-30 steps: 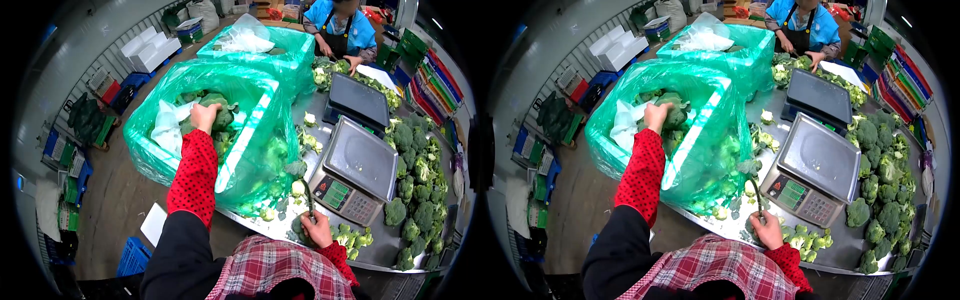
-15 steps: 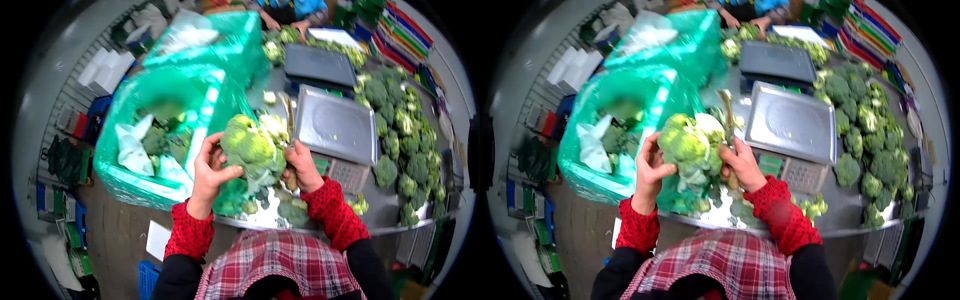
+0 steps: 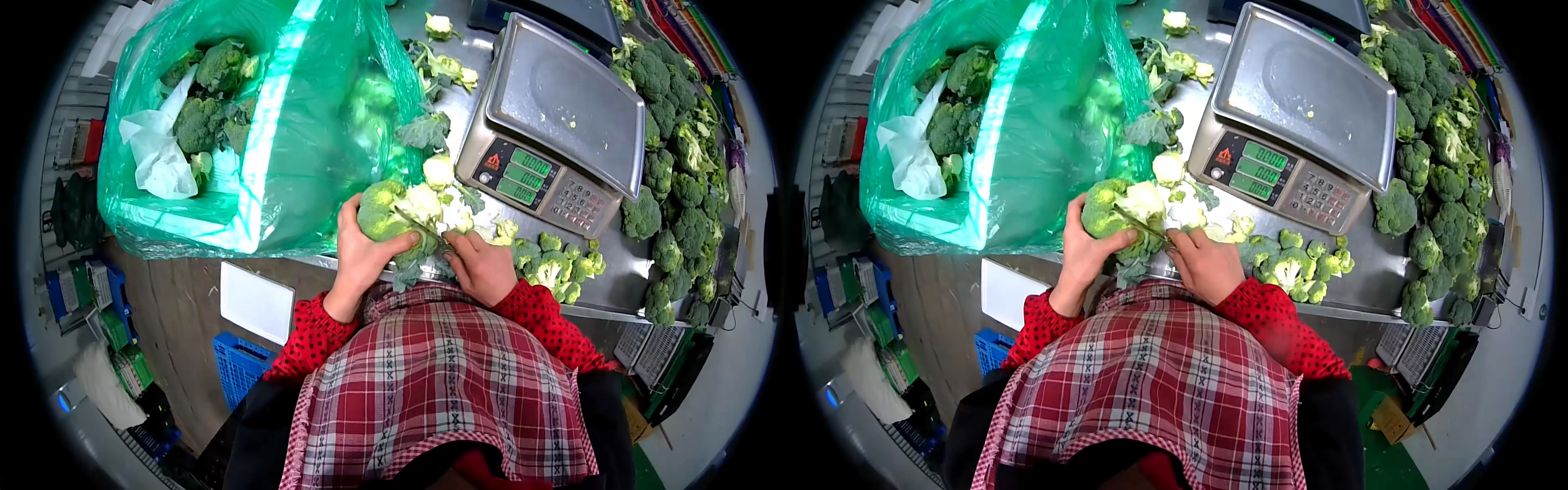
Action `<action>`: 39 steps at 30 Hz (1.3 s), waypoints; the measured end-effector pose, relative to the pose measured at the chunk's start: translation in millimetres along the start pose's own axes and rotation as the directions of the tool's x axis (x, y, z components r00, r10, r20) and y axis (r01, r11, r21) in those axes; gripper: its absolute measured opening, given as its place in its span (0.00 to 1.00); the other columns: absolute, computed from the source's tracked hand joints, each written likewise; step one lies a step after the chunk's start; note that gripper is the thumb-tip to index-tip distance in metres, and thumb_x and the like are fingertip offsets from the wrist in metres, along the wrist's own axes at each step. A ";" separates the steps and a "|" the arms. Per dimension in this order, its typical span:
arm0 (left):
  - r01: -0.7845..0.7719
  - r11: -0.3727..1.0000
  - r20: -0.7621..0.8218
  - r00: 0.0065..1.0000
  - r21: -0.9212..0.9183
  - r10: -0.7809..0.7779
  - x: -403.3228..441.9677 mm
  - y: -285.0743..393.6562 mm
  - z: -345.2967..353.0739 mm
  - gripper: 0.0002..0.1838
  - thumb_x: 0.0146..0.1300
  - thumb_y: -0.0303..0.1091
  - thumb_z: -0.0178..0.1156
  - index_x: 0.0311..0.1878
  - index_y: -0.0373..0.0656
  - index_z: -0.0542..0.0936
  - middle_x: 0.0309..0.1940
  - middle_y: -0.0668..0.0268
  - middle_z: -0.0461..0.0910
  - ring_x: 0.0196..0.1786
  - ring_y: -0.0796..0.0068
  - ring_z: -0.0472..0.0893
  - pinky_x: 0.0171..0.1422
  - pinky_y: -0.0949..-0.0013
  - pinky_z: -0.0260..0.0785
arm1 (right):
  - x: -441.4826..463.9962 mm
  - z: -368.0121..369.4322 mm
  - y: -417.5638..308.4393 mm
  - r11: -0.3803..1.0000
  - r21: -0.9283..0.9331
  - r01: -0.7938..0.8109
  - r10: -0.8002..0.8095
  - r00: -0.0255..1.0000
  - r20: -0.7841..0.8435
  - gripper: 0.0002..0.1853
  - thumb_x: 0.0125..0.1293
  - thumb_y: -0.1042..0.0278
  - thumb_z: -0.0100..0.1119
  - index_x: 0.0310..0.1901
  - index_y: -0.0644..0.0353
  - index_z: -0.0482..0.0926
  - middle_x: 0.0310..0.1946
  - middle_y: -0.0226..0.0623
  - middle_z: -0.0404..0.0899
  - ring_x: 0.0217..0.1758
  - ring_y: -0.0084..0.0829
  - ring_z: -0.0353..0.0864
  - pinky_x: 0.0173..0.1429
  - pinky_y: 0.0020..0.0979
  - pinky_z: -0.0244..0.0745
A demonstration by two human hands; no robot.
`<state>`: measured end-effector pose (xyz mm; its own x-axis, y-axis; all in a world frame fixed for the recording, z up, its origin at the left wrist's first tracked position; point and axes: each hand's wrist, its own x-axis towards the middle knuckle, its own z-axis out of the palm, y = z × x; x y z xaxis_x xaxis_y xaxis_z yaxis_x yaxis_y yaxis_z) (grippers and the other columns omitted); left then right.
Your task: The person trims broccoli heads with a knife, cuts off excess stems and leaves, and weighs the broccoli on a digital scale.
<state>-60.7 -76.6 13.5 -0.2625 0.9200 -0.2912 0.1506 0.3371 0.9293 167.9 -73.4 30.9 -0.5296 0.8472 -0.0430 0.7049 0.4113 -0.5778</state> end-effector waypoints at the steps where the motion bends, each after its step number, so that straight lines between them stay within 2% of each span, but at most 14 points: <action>1: -0.032 0.992 -0.005 0.999 0.121 0.033 0.0 4.9 2.1 0.53 0.36 0.41 0.83 0.63 0.31 0.64 0.56 0.51 0.71 0.59 0.57 0.73 0.64 0.60 0.68 | 0.6 2.5 0.2 0.999 0.016 0.050 -0.049 0.996 -0.076 0.15 0.64 0.67 0.62 0.52 0.56 0.76 0.31 0.39 0.75 0.24 0.47 0.77 0.26 0.44 0.72; 5: -0.052 0.960 -0.013 0.998 0.274 0.057 0.9 17.0 5.7 0.53 0.35 0.45 0.83 0.62 0.31 0.65 0.56 0.47 0.70 0.60 0.51 0.71 0.65 0.56 0.67 | -4.1 7.1 4.9 0.999 -0.042 0.009 -0.008 0.999 0.032 0.14 0.64 0.67 0.62 0.49 0.57 0.74 0.32 0.40 0.75 0.24 0.48 0.78 0.26 0.44 0.73; 7: -0.043 0.951 -0.013 0.999 0.308 0.050 0.5 16.4 7.6 0.53 0.35 0.46 0.83 0.62 0.31 0.65 0.56 0.47 0.70 0.60 0.51 0.72 0.64 0.56 0.68 | -3.4 13.2 1.3 0.995 -0.100 0.008 -0.008 1.000 0.000 0.10 0.66 0.64 0.59 0.40 0.57 0.70 0.29 0.41 0.74 0.24 0.44 0.79 0.25 0.44 0.74; 17: -0.030 0.913 -0.035 0.998 0.407 0.048 -0.1 29.4 20.6 0.53 0.34 0.53 0.81 0.61 0.33 0.66 0.53 0.49 0.71 0.56 0.50 0.75 0.57 0.54 0.72 | -3.3 16.3 -1.4 0.970 -0.235 -0.065 0.072 0.997 0.019 0.07 0.62 0.72 0.54 0.41 0.59 0.68 0.29 0.44 0.75 0.25 0.45 0.81 0.24 0.45 0.76; 20: -0.092 0.856 -0.018 0.993 0.509 0.117 -6.2 22.5 35.0 0.52 0.34 0.54 0.81 0.60 0.34 0.67 0.52 0.50 0.71 0.54 0.49 0.76 0.54 0.52 0.73 | 0.2 13.0 -6.5 0.932 -0.337 -0.129 0.169 0.981 0.091 0.07 0.63 0.73 0.52 0.41 0.60 0.67 0.28 0.47 0.77 0.24 0.46 0.82 0.26 0.45 0.77; 23: -0.018 0.829 0.020 1.000 0.559 0.008 -3.2 16.1 43.8 0.53 0.35 0.53 0.81 0.63 0.34 0.68 0.53 0.50 0.73 0.55 0.49 0.77 0.56 0.54 0.73 | 9.8 8.7 -10.8 0.909 -0.366 -0.200 0.289 0.935 0.205 0.05 0.65 0.72 0.49 0.40 0.62 0.67 0.25 0.52 0.81 0.26 0.47 0.85 0.26 0.45 0.78; 28: -0.032 0.758 -0.035 0.997 0.651 0.072 3.5 18.4 56.5 0.53 0.35 0.57 0.78 0.62 0.33 0.70 0.50 0.47 0.77 0.52 0.47 0.79 0.54 0.53 0.74 | 49.0 -4.7 -5.3 0.888 -0.330 -0.319 0.436 0.812 0.388 0.11 0.67 0.69 0.50 0.46 0.67 0.75 0.34 0.53 0.85 0.40 0.48 0.87 0.45 0.48 0.80; 29: 0.039 0.772 -0.009 0.999 0.634 -0.044 9.5 28.1 49.8 0.53 0.35 0.57 0.77 0.61 0.30 0.71 0.53 0.43 0.77 0.54 0.46 0.79 0.57 0.53 0.74 | 55.0 -9.1 6.4 0.922 -0.331 -0.199 0.354 0.777 0.520 0.12 0.66 0.68 0.51 0.47 0.67 0.75 0.35 0.53 0.84 0.32 0.44 0.87 0.39 0.44 0.81; 30: -0.021 0.806 0.049 0.999 0.592 -0.010 15.8 25.0 41.5 0.47 0.40 0.50 0.76 0.61 0.28 0.72 0.53 0.45 0.79 0.54 0.52 0.81 0.58 0.58 0.74 | 59.0 -12.7 18.5 0.917 -0.339 -0.209 0.364 0.787 0.499 0.12 0.66 0.68 0.51 0.47 0.67 0.75 0.35 0.53 0.84 0.32 0.44 0.87 0.39 0.44 0.81; 32: 0.106 0.991 0.251 0.964 -0.086 -0.081 30.1 -6.8 20.1 0.39 0.42 0.41 0.75 0.58 0.30 0.75 0.51 0.53 0.81 0.52 0.62 0.82 0.56 0.62 0.75 | 57.1 -20.1 40.4 0.860 -0.058 -0.507 0.334 0.474 0.814 0.12 0.68 0.65 0.54 0.43 0.67 0.75 0.30 0.43 0.82 0.21 0.34 0.80 0.29 0.38 0.79; 33: 0.136 0.975 0.301 0.950 -0.175 -0.078 29.8 -0.3 11.4 0.36 0.45 0.34 0.72 0.60 0.29 0.74 0.51 0.57 0.81 0.51 0.67 0.81 0.57 0.67 0.73 | 43.8 -34.5 43.3 0.627 0.115 -0.770 0.330 0.397 0.856 0.14 0.71 0.61 0.53 0.40 0.66 0.74 0.22 0.32 0.75 0.15 0.25 0.71 0.19 0.32 0.71; 36: 0.056 0.980 0.342 0.940 -0.189 0.013 26.8 3.9 -1.4 0.36 0.46 0.32 0.71 0.61 0.29 0.73 0.51 0.57 0.81 0.51 0.66 0.81 0.58 0.67 0.73 | 19.9 -52.5 35.4 0.489 0.274 -0.828 0.307 0.458 0.834 0.14 0.73 0.58 0.51 0.41 0.63 0.73 0.17 0.28 0.69 0.14 0.21 0.69 0.17 0.30 0.68; 38: 0.097 0.975 0.341 0.940 -0.202 -0.023 19.9 8.5 -11.3 0.36 0.47 0.32 0.71 0.62 0.29 0.72 0.52 0.56 0.80 0.52 0.66 0.81 0.60 0.67 0.72 | 12.0 -80.5 9.0 0.675 0.169 -0.718 0.426 0.567 0.705 0.14 0.71 0.60 0.53 0.37 0.66 0.75 0.16 0.36 0.73 0.15 0.32 0.75 0.21 0.36 0.72; 39: 0.182 0.946 0.377 0.924 -0.269 -0.071 17.0 8.2 -15.7 0.36 0.47 0.32 0.70 0.61 0.30 0.72 0.53 0.56 0.80 0.52 0.66 0.80 0.60 0.67 0.72 | -5.9 -42.2 45.6 0.984 0.150 -0.093 0.070 0.987 0.146 0.13 0.68 0.62 0.55 0.39 0.68 0.75 0.18 0.47 0.77 0.21 0.49 0.80 0.29 0.45 0.76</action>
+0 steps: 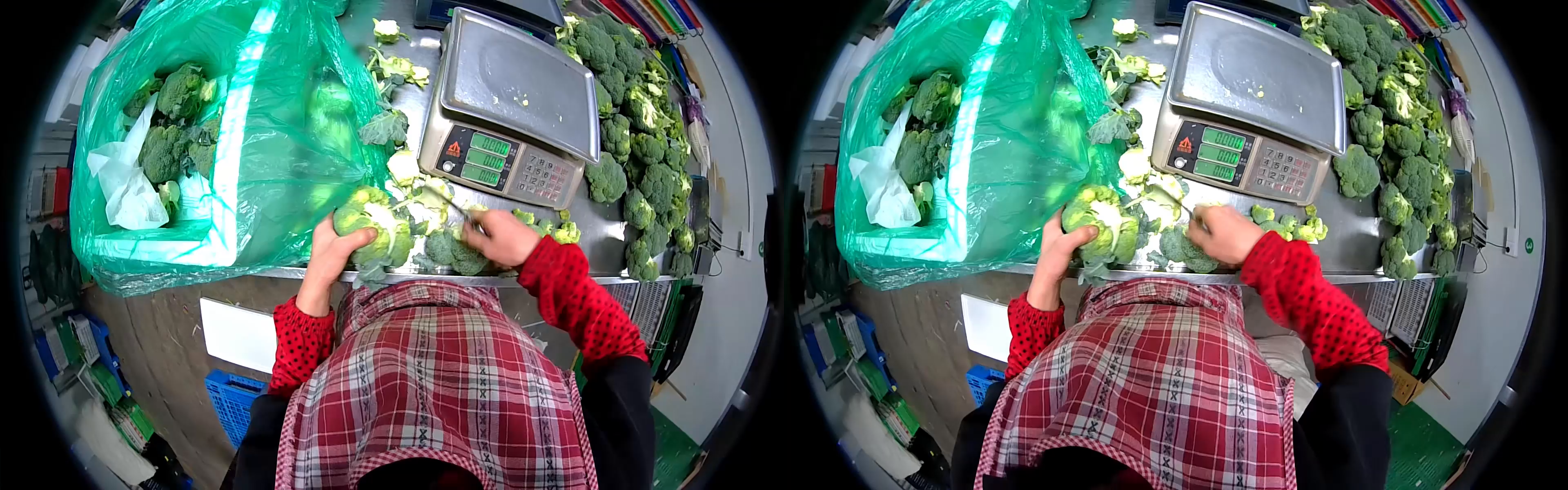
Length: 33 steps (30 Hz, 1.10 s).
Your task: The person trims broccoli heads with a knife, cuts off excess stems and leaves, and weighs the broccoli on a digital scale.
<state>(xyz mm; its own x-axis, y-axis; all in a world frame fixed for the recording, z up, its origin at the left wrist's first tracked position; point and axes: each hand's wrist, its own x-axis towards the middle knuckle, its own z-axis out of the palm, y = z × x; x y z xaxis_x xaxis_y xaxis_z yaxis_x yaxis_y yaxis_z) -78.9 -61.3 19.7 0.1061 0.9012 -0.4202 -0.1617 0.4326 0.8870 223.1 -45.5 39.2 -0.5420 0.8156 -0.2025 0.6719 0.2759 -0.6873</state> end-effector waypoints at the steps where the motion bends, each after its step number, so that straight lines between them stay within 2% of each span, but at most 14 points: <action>1: 0.060 0.995 0.042 0.998 -0.081 -0.056 -1.6 2.1 -1.8 0.36 0.47 0.31 0.70 0.61 0.30 0.73 0.53 0.56 0.79 0.53 0.67 0.80 0.60 0.67 0.71 | 15.2 -5.1 -17.8 0.982 -0.092 -0.164 0.160 0.986 -0.045 0.14 0.66 0.64 0.56 0.44 0.67 0.75 0.25 0.58 0.79 0.32 0.59 0.81 0.40 0.51 0.76; 4: -0.060 0.998 0.057 0.997 0.037 0.057 4.7 1.0 -1.3 0.35 0.48 0.32 0.69 0.61 0.30 0.73 0.53 0.57 0.79 0.53 0.67 0.79 0.59 0.66 0.72 | 79.2 25.0 -16.8 0.979 -0.189 -0.074 -0.010 0.912 -0.409 0.18 0.63 0.60 0.62 0.53 0.54 0.76 0.37 0.50 0.78 0.36 0.52 0.82 0.41 0.48 0.78; 7: -0.139 0.976 -0.010 0.990 0.169 0.143 5.2 -1.7 -2.2 0.33 0.49 0.34 0.68 0.59 0.31 0.74 0.52 0.57 0.79 0.52 0.66 0.80 0.58 0.65 0.72 | 106.0 46.5 -22.6 0.928 -0.273 -0.252 0.161 0.935 -0.316 0.19 0.62 0.58 0.62 0.54 0.52 0.77 0.38 0.48 0.80 0.38 0.50 0.84 0.43 0.50 0.78; 9: -0.018 0.984 -0.111 0.994 -0.178 -0.002 4.2 -7.1 -14.8 0.32 0.49 0.34 0.67 0.58 0.31 0.74 0.51 0.56 0.79 0.51 0.65 0.80 0.58 0.66 0.72 | 96.1 49.1 -7.7 0.947 -0.186 -0.263 0.213 0.945 -0.249 0.15 0.62 0.59 0.62 0.50 0.53 0.78 0.37 0.47 0.83 0.39 0.51 0.84 0.44 0.48 0.79; 16: -0.054 0.974 -0.115 0.993 -0.222 0.029 -3.5 -13.4 -26.7 0.34 0.49 0.35 0.63 0.61 0.28 0.72 0.53 0.54 0.79 0.53 0.64 0.80 0.60 0.65 0.72 | 16.3 5.3 37.5 0.901 -0.005 -0.434 0.398 0.830 -0.390 0.13 0.61 0.59 0.64 0.41 0.60 0.81 0.33 0.48 0.84 0.38 0.51 0.85 0.43 0.49 0.80; 19: -0.039 0.964 -0.007 0.999 -0.264 0.038 -11.8 -8.9 -37.5 0.40 0.48 0.42 0.61 0.65 0.27 0.69 0.56 0.51 0.78 0.55 0.61 0.81 0.62 0.63 0.72 | 25.1 5.7 10.3 0.780 -0.287 -0.556 0.491 0.829 -0.268 0.19 0.58 0.58 0.66 0.42 0.66 0.78 0.31 0.53 0.83 0.39 0.53 0.85 0.45 0.49 0.80; 23: -0.085 0.934 -0.026 0.996 -0.346 0.081 -8.9 5.4 -51.8 0.43 0.52 0.49 0.58 0.66 0.26 0.67 0.58 0.48 0.77 0.57 0.58 0.80 0.63 0.60 0.72 | 55.7 33.1 28.1 0.895 -0.100 -0.434 0.424 0.900 -0.105 0.15 0.56 0.67 0.66 0.43 0.68 0.83 0.34 0.52 0.85 0.41 0.47 0.86 0.49 0.42 0.80; 25: -0.096 0.889 -0.051 0.995 -0.448 0.082 -10.9 10.9 -57.2 0.43 0.53 0.51 0.57 0.67 0.27 0.67 0.60 0.46 0.75 0.58 0.56 0.79 0.63 0.58 0.72 | 43.3 28.0 7.5 0.928 0.271 -0.256 0.332 0.898 -0.288 0.12 0.56 0.74 0.63 0.41 0.69 0.81 0.35 0.56 0.83 0.39 0.53 0.84 0.45 0.44 0.79; 27: -0.137 0.836 -0.045 0.990 -0.532 0.134 -10.4 7.6 -50.0 0.40 0.55 0.57 0.55 0.61 0.30 0.74 0.55 0.50 0.80 0.54 0.55 0.81 0.58 0.54 0.75 | 26.1 19.0 1.7 1.000 -0.014 0.022 -0.026 0.792 -0.610 0.13 0.56 0.72 0.65 0.42 0.69 0.81 0.33 0.55 0.83 0.36 0.54 0.83 0.43 0.44 0.79; 28: -0.014 0.673 0.132 0.977 -0.740 0.165 -11.5 4.1 -47.7 0.42 0.53 0.55 0.55 0.65 0.30 0.70 0.59 0.48 0.76 0.58 0.54 0.79 0.62 0.54 0.73 | 18.1 12.4 -7.0 0.993 -0.064 -0.100 0.044 0.809 -0.586 0.13 0.58 0.71 0.66 0.43 0.68 0.81 0.32 0.55 0.82 0.37 0.54 0.83 0.43 0.45 0.78; 29: -0.026 0.738 0.139 0.977 -0.675 0.161 -12.4 5.3 -42.3 0.44 0.51 0.54 0.56 0.67 0.30 0.67 0.61 0.47 0.75 0.59 0.53 0.78 0.65 0.55 0.71 | 18.8 7.7 -11.8 0.957 -0.078 -0.278 0.228 0.894 -0.385 0.13 0.61 0.70 0.64 0.45 0.69 0.80 0.30 0.55 0.81 0.38 0.53 0.83 0.43 0.45 0.78; 31: -0.051 0.849 0.153 0.976 -0.527 0.153 -14.9 21.0 -21.2 0.49 0.48 0.53 0.57 0.71 0.30 0.63 0.64 0.46 0.72 0.63 0.53 0.76 0.69 0.56 0.68 | 41.1 18.3 -9.1 0.889 0.313 -0.335 0.339 0.940 0.043 0.17 0.67 0.64 0.62 0.50 0.69 0.79 0.24 0.39 0.81 0.19 0.28 0.77 0.26 0.33 0.74; 32: -0.076 0.856 0.167 0.968 -0.511 0.186 -14.4 32.8 -4.5 0.50 0.47 0.52 0.58 0.71 0.31 0.61 0.64 0.47 0.72 0.63 0.53 0.76 0.70 0.56 0.67 | 45.1 19.9 -19.5 0.526 0.747 -0.407 0.324 0.908 0.266 0.17 0.71 0.63 0.59 0.54 0.67 0.78 0.22 0.31 0.78 0.15 0.16 0.68 0.19 0.24 0.65; 33: -0.100 0.861 0.172 0.962 -0.499 0.211 -15.5 39.5 7.4 0.50 0.46 0.52 0.59 0.72 0.31 0.60 0.63 0.48 0.72 0.64 0.54 0.75 0.70 0.57 0.67 | 44.9 9.9 -49.5 0.441 0.854 -0.276 0.298 0.943 0.151 0.17 0.74 0.64 0.55 0.56 0.65 0.78 0.29 0.32 0.82 0.15 0.13 0.66 0.17 0.18 0.61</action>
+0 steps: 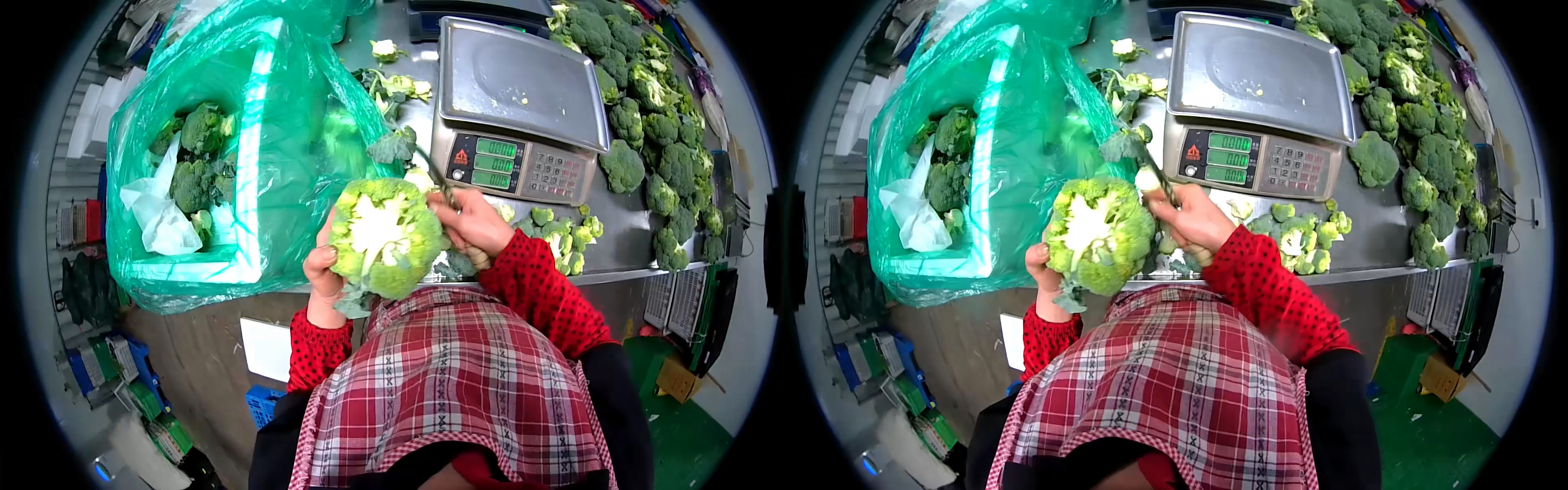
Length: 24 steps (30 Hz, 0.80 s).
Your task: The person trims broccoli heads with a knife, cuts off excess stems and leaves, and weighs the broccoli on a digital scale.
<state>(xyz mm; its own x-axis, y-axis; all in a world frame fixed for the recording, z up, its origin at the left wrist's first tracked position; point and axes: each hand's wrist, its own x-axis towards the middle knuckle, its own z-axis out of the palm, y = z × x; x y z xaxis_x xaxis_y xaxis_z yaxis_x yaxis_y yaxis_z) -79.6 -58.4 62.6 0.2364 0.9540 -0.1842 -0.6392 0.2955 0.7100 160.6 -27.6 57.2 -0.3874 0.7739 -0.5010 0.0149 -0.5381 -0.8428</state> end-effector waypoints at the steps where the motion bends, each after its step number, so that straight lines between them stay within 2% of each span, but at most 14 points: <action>1: -0.004 1.000 -0.015 1.000 -0.004 0.004 -2.2 -0.4 5.0 0.50 0.46 0.52 0.59 0.72 0.31 0.60 0.63 0.48 0.72 0.64 0.54 0.75 0.70 0.57 0.67 | -4.7 1.9 -8.0 0.994 0.003 0.107 -0.106 0.990 -0.090 0.17 0.74 0.64 0.54 0.57 0.66 0.77 0.33 0.33 0.83 0.15 0.12 0.66 0.18 0.18 0.61; 2: -0.040 0.998 -0.027 0.999 0.056 0.042 -1.4 1.2 7.9 0.50 0.45 0.50 0.61 0.71 0.31 0.61 0.63 0.49 0.72 0.64 0.55 0.75 0.70 0.57 0.66 | -8.3 2.6 -14.8 0.976 0.000 0.219 -0.216 0.959 -0.185 0.17 0.75 0.64 0.53 0.58 0.66 0.77 0.36 0.35 0.84 0.15 0.12 0.66 0.18 0.18 0.62; 4: -0.084 0.989 -0.007 0.996 0.118 0.085 14.7 5.1 20.7 0.49 0.45 0.48 0.63 0.70 0.32 0.61 0.62 0.49 0.72 0.64 0.56 0.75 0.70 0.58 0.66 | -27.1 -14.1 -25.8 0.976 -0.155 0.152 -0.179 0.967 -0.179 0.17 0.75 0.63 0.54 0.57 0.67 0.77 0.43 0.37 0.85 0.15 0.13 0.67 0.19 0.18 0.63; 6: -0.220 0.844 0.028 0.971 0.489 0.237 37.7 2.8 45.3 0.45 0.43 0.42 0.67 0.67 0.33 0.66 0.62 0.49 0.72 0.65 0.53 0.74 0.70 0.56 0.66 | -33.9 -23.7 -16.6 0.971 -0.150 0.187 -0.228 0.914 -0.335 0.17 0.75 0.63 0.53 0.56 0.67 0.77 0.44 0.39 0.85 0.15 0.13 0.67 0.19 0.18 0.64; 8: -0.514 0.246 0.340 0.789 0.822 0.512 77.0 -0.6 78.1 0.43 0.38 0.36 0.72 0.63 0.35 0.70 0.61 0.49 0.72 0.63 0.49 0.74 0.68 0.52 0.66 | -34.1 -35.5 -1.2 0.955 -0.109 0.275 -0.290 0.796 -0.531 0.16 0.75 0.65 0.53 0.56 0.67 0.78 0.42 0.38 0.86 0.15 0.14 0.68 0.19 0.19 0.63; 9: -0.584 -0.005 0.502 0.693 0.812 0.518 97.9 -3.1 96.6 0.43 0.36 0.36 0.73 0.61 0.37 0.72 0.60 0.50 0.71 0.62 0.48 0.73 0.68 0.49 0.65 | -34.5 -41.4 4.1 0.945 -0.138 0.296 -0.318 0.743 -0.588 0.15 0.75 0.65 0.54 0.55 0.66 0.78 0.42 0.38 0.86 0.14 0.13 0.67 0.18 0.19 0.62; 10: -0.618 -0.253 0.653 0.595 0.744 0.469 118.2 -7.1 112.2 0.42 0.34 0.35 0.74 0.60 0.39 0.73 0.60 0.50 0.70 0.62 0.47 0.72 0.67 0.46 0.64 | -35.8 -47.2 12.5 0.937 -0.161 0.311 -0.338 0.685 -0.645 0.15 0.74 0.65 0.55 0.55 0.66 0.79 0.42 0.37 0.86 0.14 0.12 0.65 0.17 0.19 0.61; 12: -0.678 -0.436 0.792 0.590 0.592 0.159 151.7 -21.0 128.6 0.43 0.31 0.35 0.75 0.60 0.44 0.74 0.64 0.53 0.70 0.64 0.47 0.70 0.66 0.47 0.62 | -39.0 -61.3 35.6 0.926 -0.316 0.205 -0.371 0.642 -0.671 0.16 0.70 0.67 0.60 0.53 0.69 0.80 0.42 0.41 0.86 0.35 0.28 0.83 0.44 0.27 0.77; 13: -0.691 -0.523 0.816 0.578 0.500 0.016 169.3 -38.0 126.3 0.40 0.35 0.34 0.73 0.60 0.47 0.75 0.66 0.57 0.69 0.66 0.50 0.69 0.67 0.48 0.60 | -43.7 -64.4 41.9 0.849 -0.504 0.159 -0.478 0.636 -0.606 0.17 0.66 0.67 0.64 0.52 0.70 0.80 0.42 0.44 0.85 0.47 0.34 0.83 0.57 0.31 0.74; 16: -0.791 -0.445 0.900 0.426 0.420 0.092 163.2 -55.6 141.8 0.35 0.41 0.30 0.70 0.60 0.46 0.76 0.66 0.58 0.70 0.68 0.55 0.69 0.69 0.48 0.59 | -62.8 -68.6 67.1 0.874 -0.483 0.056 -0.378 0.703 -0.603 0.21 0.63 0.65 0.67 0.53 0.70 0.80 0.45 0.47 0.85 0.50 0.33 0.83 0.56 0.32 0.74; 19: -0.854 -0.270 0.887 0.380 0.445 0.262 110.0 -77.9 104.9 0.27 0.45 0.30 0.69 0.53 0.41 0.79 0.57 0.58 0.78 0.60 0.55 0.76 0.65 0.49 0.66 | -89.2 -67.4 96.5 0.936 -0.350 0.044 -0.294 0.645 -0.705 0.20 0.62 0.67 0.68 0.53 0.69 0.80 0.47 0.47 0.84 0.50 0.33 0.83 0.55 0.31 0.75; 21: -0.843 -0.193 0.849 0.523 0.501 -0.079 77.2 -102.1 50.9 0.21 0.49 0.31 0.67 0.50 0.43 0.80 0.53 0.61 0.79 0.61 0.55 0.76 0.67 0.49 0.66 | -99.7 -65.7 105.8 0.910 -0.411 0.048 -0.354 0.607 -0.712 0.20 0.61 0.69 0.68 0.53 0.67 0.80 0.46 0.44 0.84 0.48 0.33 0.83 0.52 0.30 0.75; 22: -0.842 -0.189 0.846 0.526 0.505 -0.086 70.0 -106.0 35.4 0.21 0.49 0.31 0.67 0.50 0.43 0.80 0.53 0.61 0.79 0.61 0.55 0.76 0.67 0.49 0.66 | -103.8 -63.2 106.6 0.881 -0.471 0.033 -0.392 0.607 -0.691 0.20 0.60 0.69 0.69 0.53 0.66 0.80 0.45 0.43 0.84 0.48 0.33 0.83 0.51 0.30 0.75; 24: -0.655 -0.416 0.706 0.707 0.631 -0.043 63.9 -106.9 10.1 0.19 0.49 0.30 0.64 0.48 0.45 0.80 0.43 0.61 0.80 0.65 0.57 0.73 0.70 0.41 0.59 | -102.5 -53.1 97.3 0.885 -0.465 0.011 -0.362 0.644 -0.674 0.19 0.60 0.69 0.69 0.53 0.65 0.80 0.45 0.43 0.83 0.47 0.34 0.83 0.51 0.31 0.75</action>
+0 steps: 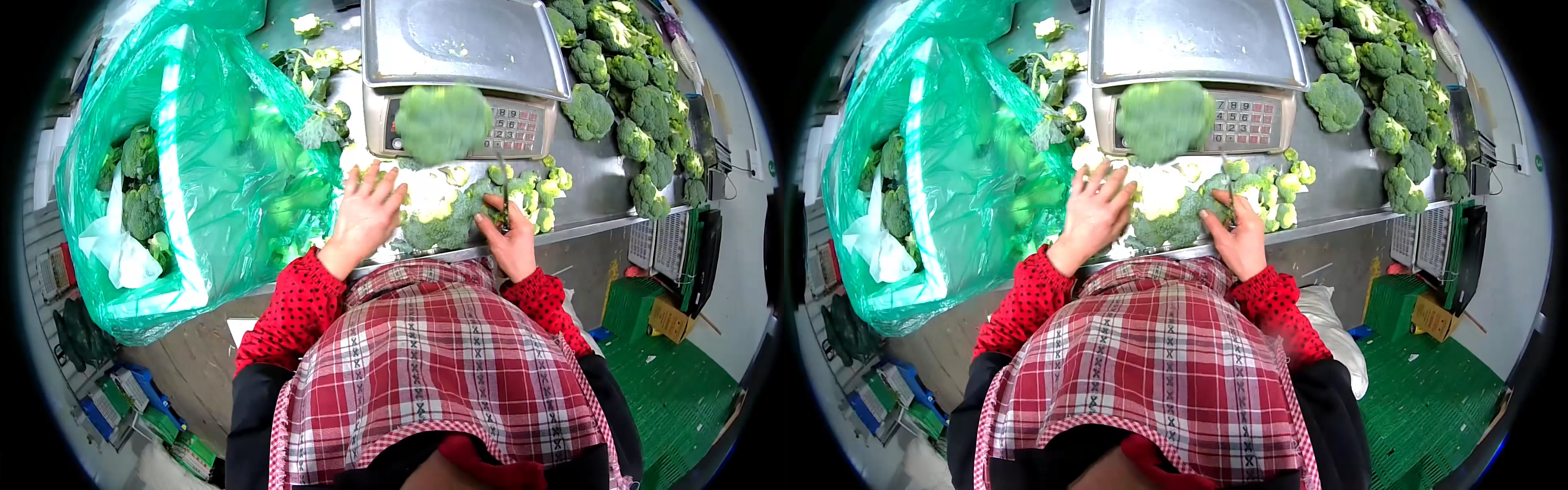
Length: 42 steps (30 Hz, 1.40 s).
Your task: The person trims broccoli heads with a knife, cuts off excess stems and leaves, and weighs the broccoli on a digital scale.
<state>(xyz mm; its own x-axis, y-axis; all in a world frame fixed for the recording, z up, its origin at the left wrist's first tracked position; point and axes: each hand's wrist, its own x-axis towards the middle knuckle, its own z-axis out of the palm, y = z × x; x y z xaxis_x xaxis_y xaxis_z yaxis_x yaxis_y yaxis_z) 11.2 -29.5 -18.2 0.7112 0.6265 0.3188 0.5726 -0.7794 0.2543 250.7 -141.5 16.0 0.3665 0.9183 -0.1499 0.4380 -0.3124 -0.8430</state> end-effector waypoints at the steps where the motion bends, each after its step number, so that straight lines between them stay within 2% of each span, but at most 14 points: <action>1: 0.027 0.997 0.035 0.999 0.066 -0.029 -12.6 -10.3 5.0 0.19 0.49 0.29 0.63 0.48 0.46 0.79 0.43 0.61 0.80 0.67 0.58 0.72 0.71 0.39 0.57 | 0.3 2.4 -5.1 1.000 -0.017 -0.013 0.014 0.999 0.045 0.19 0.60 0.69 0.69 0.52 0.65 0.80 0.44 0.43 0.83 0.46 0.36 0.83 0.51 0.32 0.75; 4: 0.090 0.975 0.129 0.985 0.202 -0.118 -47.4 -42.9 -7.8 0.12 0.51 0.26 0.60 0.42 0.42 0.78 0.44 0.59 0.80 0.70 0.61 0.69 0.72 0.38 0.56 | 0.4 9.5 -0.1 0.973 -0.049 0.226 -0.222 0.972 0.080 0.22 0.58 0.69 0.71 0.52 0.66 0.79 0.43 0.44 0.81 0.44 0.39 0.82 0.50 0.33 0.75; 8: 0.173 0.973 0.129 0.973 0.151 -0.193 -73.7 -51.5 -29.4 0.13 0.47 0.24 0.63 0.39 0.39 0.78 0.47 0.57 0.77 0.71 0.57 0.68 0.70 0.49 0.64 | 6.6 4.9 -14.7 0.999 0.022 -0.025 0.024 0.999 0.037 0.25 0.54 0.68 0.75 0.52 0.67 0.79 0.44 0.44 0.81 0.48 0.39 0.82 0.51 0.34 0.75; 13: 0.176 0.981 0.106 0.980 -0.077 -0.167 -29.3 -29.5 -30.5 0.25 0.46 0.20 0.61 0.53 0.39 0.76 0.58 0.58 0.74 0.69 0.52 0.68 0.64 0.53 0.67 | 52.0 26.0 -35.8 0.804 -0.139 0.578 -0.542 0.809 0.228 0.39 0.48 0.54 0.79 0.59 0.65 0.75 0.54 0.52 0.78 0.55 0.48 0.81 0.58 0.39 0.78; 16: 0.220 0.974 0.077 0.973 -0.053 -0.216 -22.7 -25.5 -23.2 0.25 0.47 0.23 0.61 0.54 0.38 0.75 0.60 0.59 0.74 0.71 0.53 0.65 0.67 0.51 0.64 | 50.5 51.3 -63.5 0.841 -0.286 0.459 -0.293 0.831 0.472 0.48 0.41 0.46 0.81 0.64 0.60 0.71 0.54 0.55 0.76 0.52 0.51 0.81 0.52 0.44 0.79; 26: 0.308 0.951 0.202 0.931 0.017 -0.305 -45.2 -13.9 -21.2 0.31 0.58 0.41 0.61 0.65 0.40 0.71 0.74 0.59 0.61 0.76 0.50 0.57 0.71 0.42 0.56 | 83.5 59.2 -63.2 0.958 0.027 0.284 -0.259 0.823 0.506 0.41 0.43 0.56 0.82 0.58 0.58 0.71 0.45 0.49 0.79 0.51 0.48 0.81 0.57 0.41 0.75; 28: 0.347 0.937 0.259 0.903 0.036 -0.344 -43.0 -31.1 -32.7 0.31 0.61 0.46 0.59 0.65 0.40 0.71 0.75 0.60 0.59 0.77 0.48 0.56 0.73 0.49 0.58 | 87.2 53.3 -70.2 0.962 0.025 0.271 -0.245 0.823 0.512 0.39 0.44 0.60 0.80 0.58 0.57 0.70 0.39 0.43 0.80 0.43 0.37 0.82 0.50 0.35 0.76; 30: 0.282 0.959 0.273 0.922 0.019 -0.276 -45.3 -41.5 -40.6 0.27 0.62 0.39 0.57 0.63 0.35 0.72 0.74 0.59 0.61 0.76 0.46 0.56 0.77 0.52 0.56 | 89.1 42.1 -79.7 0.997 -0.061 -0.043 0.071 0.799 0.597 0.36 0.46 0.61 0.77 0.56 0.57 0.69 0.39 0.44 0.82 0.41 0.32 0.84 0.47 0.31 0.78; 32: 0.279 0.958 0.314 0.917 -0.062 -0.246 -57.9 -52.3 -36.7 0.25 0.60 0.31 0.56 0.61 0.32 0.71 0.73 0.57 0.61 0.75 0.45 0.58 0.78 0.50 0.54 | 85.4 37.5 -52.9 0.970 0.240 -0.047 -0.081 0.864 0.497 0.31 0.49 0.70 0.72 0.55 0.58 0.68 0.34 0.35 0.80 0.28 0.22 0.76 0.33 0.27 0.74; 34: 0.164 0.986 0.290 0.944 -0.009 -0.154 -64.3 -62.6 -32.8 0.23 0.57 0.24 0.54 0.58 0.31 0.72 0.73 0.55 0.62 0.73 0.44 0.61 0.79 0.48 0.54 | 75.5 5.1 -53.8 0.861 0.386 -0.330 0.099 0.855 0.509 0.29 0.52 0.71 0.70 0.56 0.57 0.68 0.29 0.32 0.76 0.20 0.21 0.71 0.26 0.25 0.70; 35: 0.171 0.985 0.227 0.960 -0.008 -0.164 -65.6 -67.4 -25.4 0.21 0.57 0.24 0.55 0.56 0.31 0.73 0.73 0.55 0.62 0.73 0.42 0.62 0.79 0.46 0.53 | 71.1 -14.2 -52.5 0.872 0.391 -0.295 0.123 0.905 0.407 0.29 0.52 0.71 0.70 0.56 0.57 0.68 0.29 0.32 0.76 0.20 0.21 0.71 0.26 0.25 0.70; 37: 0.230 0.973 0.176 0.957 0.027 -0.232 -67.2 -74.8 -11.3 0.19 0.57 0.23 0.56 0.53 0.32 0.74 0.74 0.57 0.60 0.72 0.40 0.62 0.78 0.43 0.54 | 65.3 -47.2 -47.1 0.475 0.783 -0.401 0.143 0.914 0.380 0.25 0.57 0.64 0.65 0.56 0.55 0.70 0.26 0.30 0.73 0.16 0.22 0.69 0.23 0.26 0.69; 40: 0.223 0.953 0.167 0.951 0.207 -0.259 -40.3 -83.0 -7.0 0.19 0.57 0.24 0.58 0.53 0.33 0.74 0.76 0.60 0.57 0.71 0.37 0.63 0.75 0.45 0.59 | 86.6 -107.0 -19.1 0.241 0.927 -0.287 0.218 0.947 0.236 0.22 0.60 0.55 0.60 0.53 0.53 0.72 0.26 0.31 0.74 0.16 0.27 0.70 0.23 0.29 0.71; 42: 0.286 0.910 0.143 0.930 0.301 -0.340 -25.7 -98.4 -3.8 0.19 0.58 0.25 0.59 0.54 0.36 0.74 0.76 0.59 0.58 0.66 0.40 0.69 0.66 0.49 0.67 | 108.4 -142.2 -49.9 0.390 0.919 -0.057 0.460 0.877 -0.140 0.20 0.60 0.47 0.61 0.46 0.50 0.74 0.30 0.32 0.74 0.22 0.30 0.76 0.26 0.38 0.76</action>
<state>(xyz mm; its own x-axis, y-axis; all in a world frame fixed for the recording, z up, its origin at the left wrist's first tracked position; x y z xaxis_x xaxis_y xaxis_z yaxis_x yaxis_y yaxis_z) -64.9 31.1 -48.0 0.5249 0.8475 0.0793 0.8471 -0.5292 0.0479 385.3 -61.0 115.3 0.6379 0.6274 -0.4466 -0.6047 0.0490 -0.7950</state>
